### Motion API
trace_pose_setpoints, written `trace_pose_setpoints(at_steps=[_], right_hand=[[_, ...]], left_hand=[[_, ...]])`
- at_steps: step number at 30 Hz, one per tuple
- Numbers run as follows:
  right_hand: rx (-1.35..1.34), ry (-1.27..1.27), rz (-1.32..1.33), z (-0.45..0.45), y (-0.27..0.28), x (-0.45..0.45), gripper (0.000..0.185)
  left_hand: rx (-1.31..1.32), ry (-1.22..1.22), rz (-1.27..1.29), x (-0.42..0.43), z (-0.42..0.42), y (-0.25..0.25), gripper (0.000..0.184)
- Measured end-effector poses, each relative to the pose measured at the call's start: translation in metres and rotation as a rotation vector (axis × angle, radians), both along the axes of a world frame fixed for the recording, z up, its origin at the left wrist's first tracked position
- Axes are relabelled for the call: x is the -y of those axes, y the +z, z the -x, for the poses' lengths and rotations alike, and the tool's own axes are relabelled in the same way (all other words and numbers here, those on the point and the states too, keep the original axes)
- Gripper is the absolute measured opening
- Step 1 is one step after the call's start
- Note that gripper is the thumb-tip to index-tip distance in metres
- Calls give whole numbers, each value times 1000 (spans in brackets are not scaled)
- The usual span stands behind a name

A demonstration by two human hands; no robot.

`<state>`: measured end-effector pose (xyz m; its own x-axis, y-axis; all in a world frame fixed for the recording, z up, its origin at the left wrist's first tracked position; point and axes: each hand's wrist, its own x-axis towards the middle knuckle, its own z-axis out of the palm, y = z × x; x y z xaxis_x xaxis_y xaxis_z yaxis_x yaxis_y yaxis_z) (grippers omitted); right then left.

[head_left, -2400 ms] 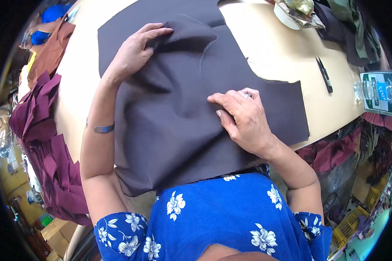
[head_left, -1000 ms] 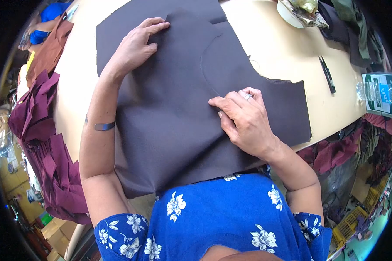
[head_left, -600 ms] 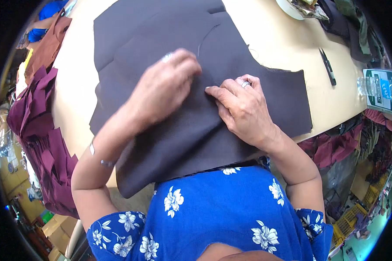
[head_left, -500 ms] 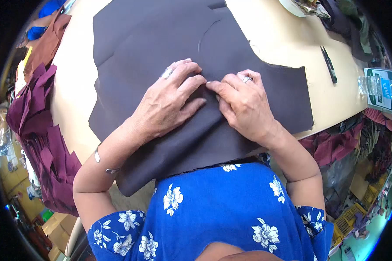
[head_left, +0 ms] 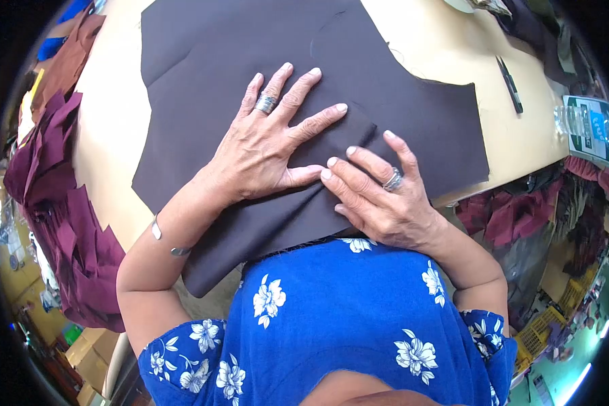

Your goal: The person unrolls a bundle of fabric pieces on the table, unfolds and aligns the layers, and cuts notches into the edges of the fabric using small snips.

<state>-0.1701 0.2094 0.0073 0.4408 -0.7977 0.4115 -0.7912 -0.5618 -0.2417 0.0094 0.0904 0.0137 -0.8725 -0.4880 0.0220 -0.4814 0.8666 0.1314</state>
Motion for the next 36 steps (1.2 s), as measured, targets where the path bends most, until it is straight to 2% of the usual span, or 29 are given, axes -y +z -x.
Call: trace_pose_setpoints(at_steps=[9, 12, 14, 16, 18, 20, 21, 24, 26, 27, 29, 30, 32, 33, 35, 36], right_hand=[[-124, -224, 32, 30, 6, 7, 33], [-47, -252, 34, 43, 13, 15, 24], [-193, -469, 135, 86, 17, 31, 20], [-132, -831, 15, 136, 15, 50, 19], [-339, -984, 96, 188, -6, 61, 22], [-432, -1071, 50, 212, -22, 63, 28], [-262, -1062, -17, 220, -26, 65, 28], [173, -1021, -233, 237, -31, 68, 27], [373, -1026, -359, 242, -25, 67, 26], [371, -1019, -339, 235, -20, 67, 22], [85, -845, -54, 230, -21, 66, 18], [-54, -751, 87, 228, -20, 65, 17], [418, -720, -82, 178, 12, 61, 16], [653, -697, -173, 145, 28, 55, 16], [911, -435, -294, 99, 45, 45, 23], [1060, -274, -425, 75, 53, 42, 33]], left_hand=[[21, -28, 36, -2, 5, 8, 62], [61, -56, -8, 0, 10, 20, 58], [29, -110, -17, 2, 20, 25, 45], [29, -152, -13, 7, 28, 25, 37], [-77, -169, -41, 11, 42, 27, 32], [-114, -100, -118, 13, 53, 29, 33], [-51, -90, -84, 15, 56, 35, 39], [77, -103, -207, 25, 63, 40, 35], [12, -158, -233, 27, 62, 36, 26], [0, -194, -257, 29, 62, 34, 25], [-41, -285, -306, 35, 62, 30, 23], [-58, -220, -410, 33, 60, 31, 23], [-96, -87, -610, 34, 57, 38, 23], [-195, -92, -676, 38, 53, 32, 23], [-282, -21, -805, 40, 46, 34, 24], [-339, 12, -867, 40, 44, 38, 23]])
